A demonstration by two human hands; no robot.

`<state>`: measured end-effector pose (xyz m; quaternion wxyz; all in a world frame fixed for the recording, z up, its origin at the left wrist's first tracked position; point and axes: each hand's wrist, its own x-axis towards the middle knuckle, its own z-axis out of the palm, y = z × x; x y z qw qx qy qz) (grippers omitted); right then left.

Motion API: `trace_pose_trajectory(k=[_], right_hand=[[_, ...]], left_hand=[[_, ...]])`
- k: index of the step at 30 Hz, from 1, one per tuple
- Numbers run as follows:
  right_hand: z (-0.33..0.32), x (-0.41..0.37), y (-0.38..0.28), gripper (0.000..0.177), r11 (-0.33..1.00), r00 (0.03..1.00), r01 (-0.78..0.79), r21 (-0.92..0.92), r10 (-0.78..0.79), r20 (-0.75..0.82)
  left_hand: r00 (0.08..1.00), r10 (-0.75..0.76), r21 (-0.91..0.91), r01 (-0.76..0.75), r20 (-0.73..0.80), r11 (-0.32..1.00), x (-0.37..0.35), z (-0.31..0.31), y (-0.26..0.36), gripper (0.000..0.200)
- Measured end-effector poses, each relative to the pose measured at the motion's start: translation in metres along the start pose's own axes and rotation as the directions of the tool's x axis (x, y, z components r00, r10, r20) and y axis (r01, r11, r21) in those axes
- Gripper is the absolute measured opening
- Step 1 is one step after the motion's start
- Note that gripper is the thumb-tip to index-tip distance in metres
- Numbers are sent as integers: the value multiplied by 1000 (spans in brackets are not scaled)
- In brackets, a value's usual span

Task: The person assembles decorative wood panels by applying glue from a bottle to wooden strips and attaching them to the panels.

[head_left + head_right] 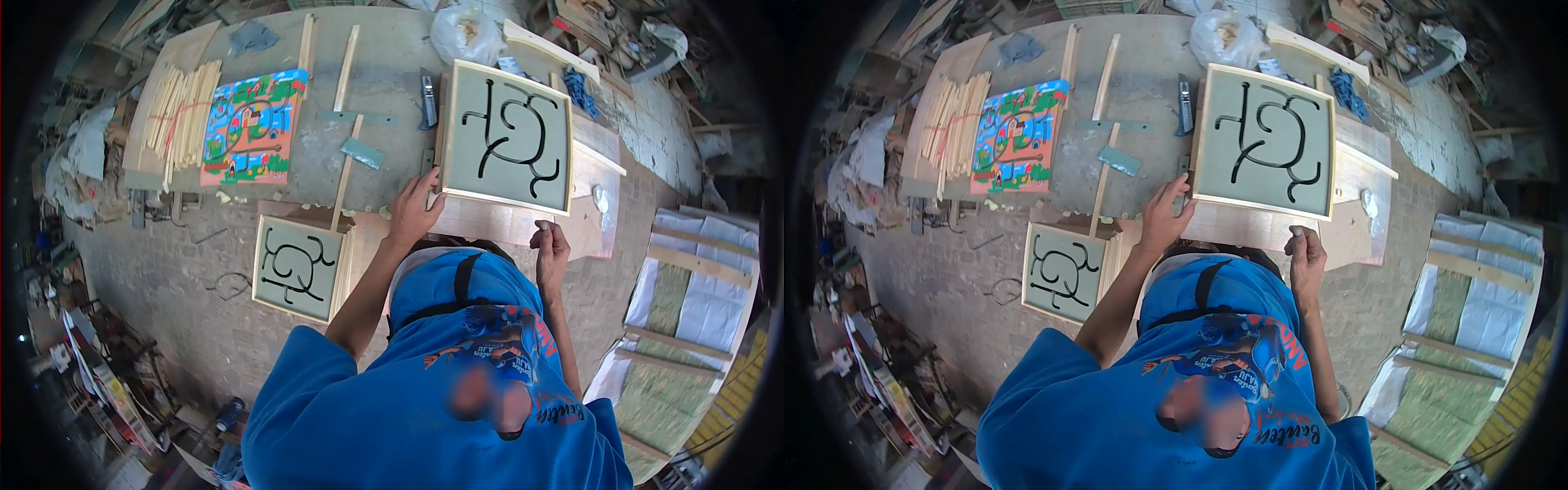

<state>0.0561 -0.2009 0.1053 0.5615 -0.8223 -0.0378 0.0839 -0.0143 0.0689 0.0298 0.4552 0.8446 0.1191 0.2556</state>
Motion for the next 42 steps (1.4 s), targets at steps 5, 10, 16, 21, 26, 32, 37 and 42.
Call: trace_pose_trajectory(k=[5,10,16,21,26,32,37,42], right_hand=[[32,20,-21,19,907,930,342,-247,-290,226],[60,41,-39,22,582,743,660,-474,-415,525],[79,52,-34,25,508,701,701,-501,-362,614],[86,53,-33,22,517,705,692,-504,-333,626],[89,57,-33,15,542,704,689,-481,-345,621],[90,57,-32,13,544,702,692,-474,-356,616],[91,56,-32,13,549,708,686,-477,-354,611],[92,56,-31,13,544,705,692,-475,-366,608]], left_hand=[[990,29,-34,-34,-135,999,-6,6,-5,60],[984,51,-18,-55,-172,998,-9,6,-3,63],[984,60,-28,-65,-165,997,-9,6,-5,63],[981,88,-37,-96,-173,995,-8,4,-5,60],[982,81,-43,-89,-171,995,-8,3,-6,57],[981,77,-75,-91,-179,993,-7,2,-6,52],[978,67,-117,-91,-196,989,-8,4,-7,50],[980,52,-120,-76,-193,990,-8,4,-7,49]])
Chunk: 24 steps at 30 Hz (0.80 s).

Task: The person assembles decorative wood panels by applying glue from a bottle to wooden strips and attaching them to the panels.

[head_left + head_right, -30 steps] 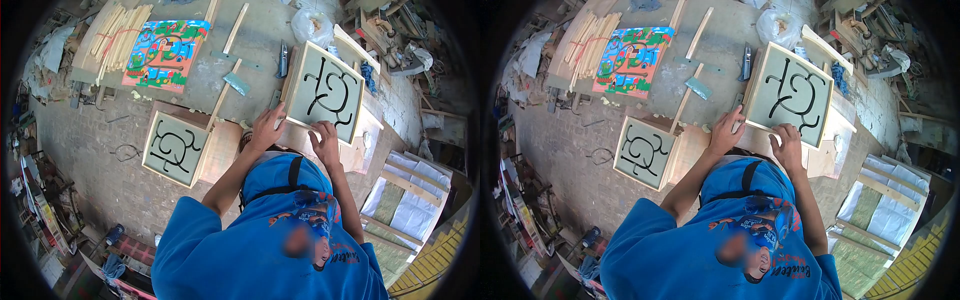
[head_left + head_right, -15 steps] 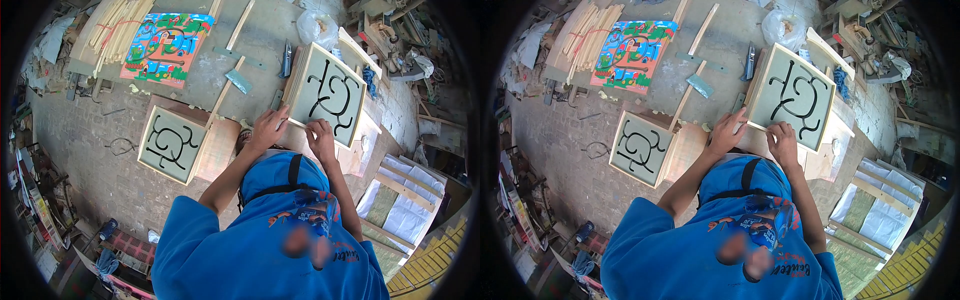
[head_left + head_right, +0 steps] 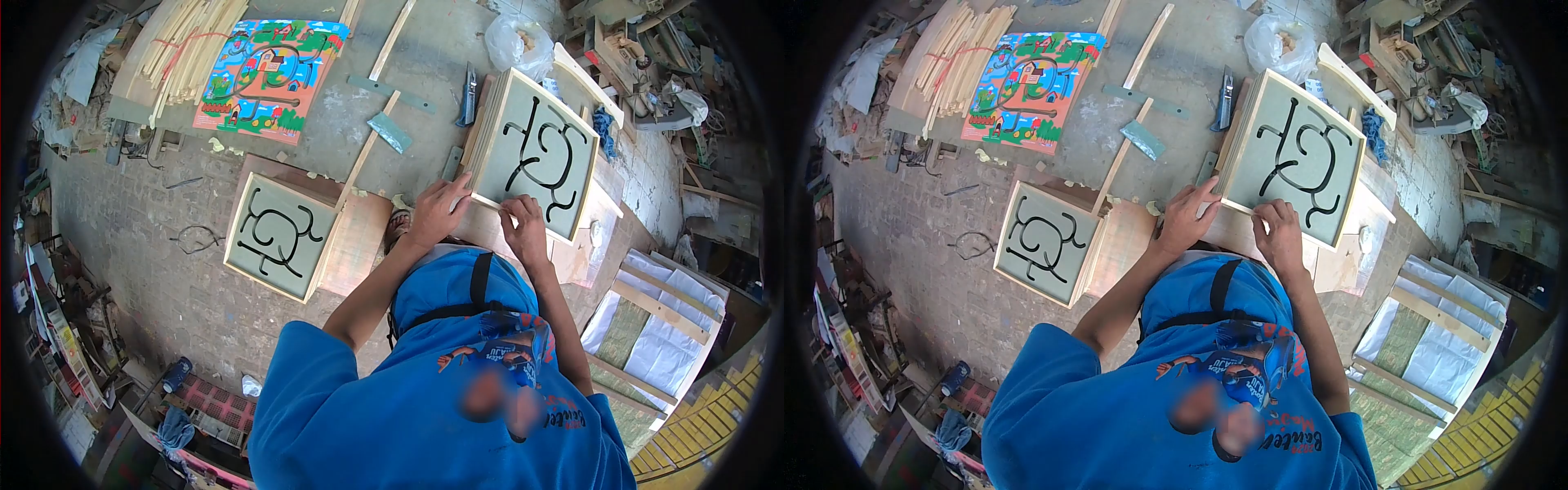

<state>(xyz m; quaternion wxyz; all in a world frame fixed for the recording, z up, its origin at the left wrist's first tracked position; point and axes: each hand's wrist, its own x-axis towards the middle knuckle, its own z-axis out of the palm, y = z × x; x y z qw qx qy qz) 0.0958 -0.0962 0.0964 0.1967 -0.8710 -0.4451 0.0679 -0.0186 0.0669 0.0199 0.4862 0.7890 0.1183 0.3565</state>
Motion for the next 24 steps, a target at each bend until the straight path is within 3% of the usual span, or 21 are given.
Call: trace_pose_trajectory(k=[24], right_hand=[[2,1,-2,15,999,998,43,-22,-44,-37]], left_hand=[[1000,-2,44,1,25,999,2,-2,0,50]])
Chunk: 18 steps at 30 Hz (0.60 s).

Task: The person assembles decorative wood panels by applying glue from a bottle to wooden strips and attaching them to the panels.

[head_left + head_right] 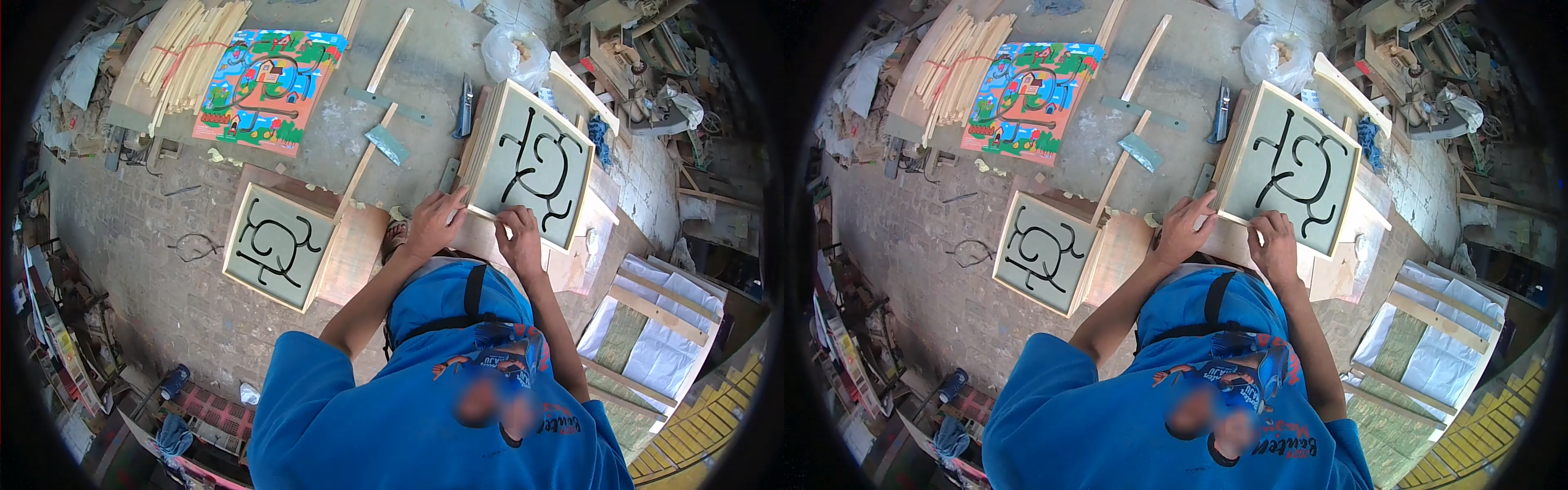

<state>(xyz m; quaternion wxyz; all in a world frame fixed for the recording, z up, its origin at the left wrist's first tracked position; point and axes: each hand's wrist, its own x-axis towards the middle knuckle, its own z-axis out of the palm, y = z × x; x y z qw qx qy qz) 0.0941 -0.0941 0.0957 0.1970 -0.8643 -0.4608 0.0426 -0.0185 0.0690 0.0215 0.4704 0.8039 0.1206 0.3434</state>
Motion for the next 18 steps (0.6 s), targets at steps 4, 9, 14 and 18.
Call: trace_pose_trajectory(k=[4,9,14,18], right_hand=[[-1,0,1,16,1000,1000,9,-1,-9,-6],[-13,6,-11,19,998,995,57,-23,-59,-82],[-2,-22,-3,18,979,991,-75,188,93,-93],[13,-49,-25,7,875,950,-284,392,202,238]], left_hand=[[1000,-15,4,15,-6,1000,-3,-3,-2,50],[992,-105,62,109,-71,992,-19,-15,-12,32],[944,-300,-6,302,-139,953,-39,-22,-18,19],[917,-371,-73,365,-144,928,-57,-26,-10,10]])
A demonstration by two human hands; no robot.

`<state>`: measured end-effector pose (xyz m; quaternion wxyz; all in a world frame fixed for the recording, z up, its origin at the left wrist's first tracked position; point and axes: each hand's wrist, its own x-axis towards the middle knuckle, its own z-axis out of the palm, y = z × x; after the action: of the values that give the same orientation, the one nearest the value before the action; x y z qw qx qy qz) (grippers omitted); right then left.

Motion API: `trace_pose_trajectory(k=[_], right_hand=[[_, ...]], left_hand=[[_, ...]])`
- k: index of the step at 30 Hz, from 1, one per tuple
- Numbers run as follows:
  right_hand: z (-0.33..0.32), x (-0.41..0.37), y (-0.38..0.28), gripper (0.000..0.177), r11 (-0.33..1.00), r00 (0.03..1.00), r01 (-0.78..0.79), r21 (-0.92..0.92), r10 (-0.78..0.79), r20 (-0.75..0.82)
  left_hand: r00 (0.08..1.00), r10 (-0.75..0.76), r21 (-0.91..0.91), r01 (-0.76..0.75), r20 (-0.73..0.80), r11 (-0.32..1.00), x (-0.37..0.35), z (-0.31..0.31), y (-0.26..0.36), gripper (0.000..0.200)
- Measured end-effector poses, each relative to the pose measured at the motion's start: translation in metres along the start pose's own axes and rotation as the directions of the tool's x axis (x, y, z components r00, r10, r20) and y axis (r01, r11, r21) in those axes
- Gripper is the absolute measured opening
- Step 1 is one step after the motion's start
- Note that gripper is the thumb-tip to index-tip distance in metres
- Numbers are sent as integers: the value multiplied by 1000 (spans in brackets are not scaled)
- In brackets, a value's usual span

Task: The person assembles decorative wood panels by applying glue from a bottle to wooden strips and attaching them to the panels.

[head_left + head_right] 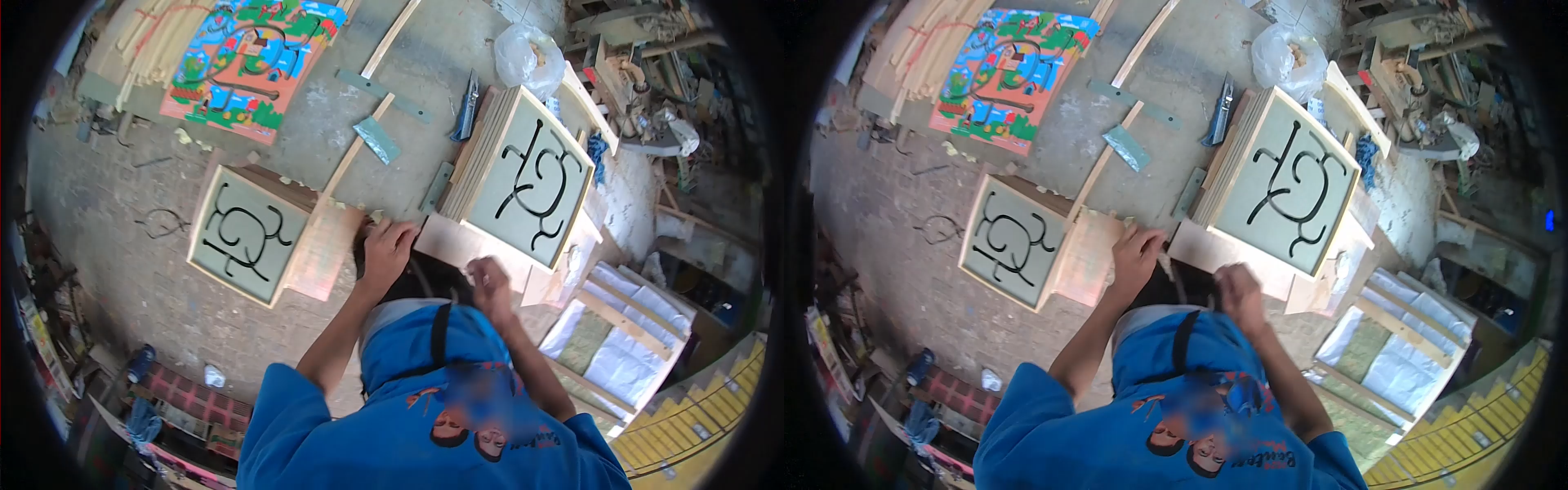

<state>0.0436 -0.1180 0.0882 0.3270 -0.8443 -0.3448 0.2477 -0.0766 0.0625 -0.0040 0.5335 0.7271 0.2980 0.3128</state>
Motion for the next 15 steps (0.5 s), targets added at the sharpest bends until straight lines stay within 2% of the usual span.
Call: trace_pose_trajectory(k=[1,3,5,7,9,10,11,13,14,15], right_hand=[[7,-9,6,7,998,995,-30,-55,35,92],[14,-31,21,9,995,949,-93,-23,95,300],[20,-51,39,21,981,892,-93,-167,157,423],[25,-56,38,28,957,830,-251,-145,290,477],[35,-69,66,30,851,666,-488,-193,506,548],[42,-62,68,32,816,611,-528,-235,557,562],[52,-66,85,30,797,601,-563,-221,577,553],[70,-50,93,29,797,551,-514,-318,590,590],[78,-49,108,29,787,551,-511,-345,609,571],[87,-48,128,27,822,571,-445,-356,567,594]], left_hand=[[999,34,-9,-34,-7,999,-3,-1,-1,8],[994,-101,-70,104,46,992,-24,-9,7,5],[968,-244,-61,247,59,967,-49,-19,8,4],[911,-394,26,394,125,919,-86,-34,-10,6],[850,-527,37,527,-11,849,-114,-43,-27,9],[825,-564,8,564,-33,825,-125,-48,-36,12],[799,-599,-25,599,-51,800,-136,-50,-46,15],[675,-733,-31,737,79,675,-166,-50,-67,19],[674,-733,-61,739,93,671,-182,-44,-77,19],[547,-807,-142,837,223,529,-196,-37,-88,19]])
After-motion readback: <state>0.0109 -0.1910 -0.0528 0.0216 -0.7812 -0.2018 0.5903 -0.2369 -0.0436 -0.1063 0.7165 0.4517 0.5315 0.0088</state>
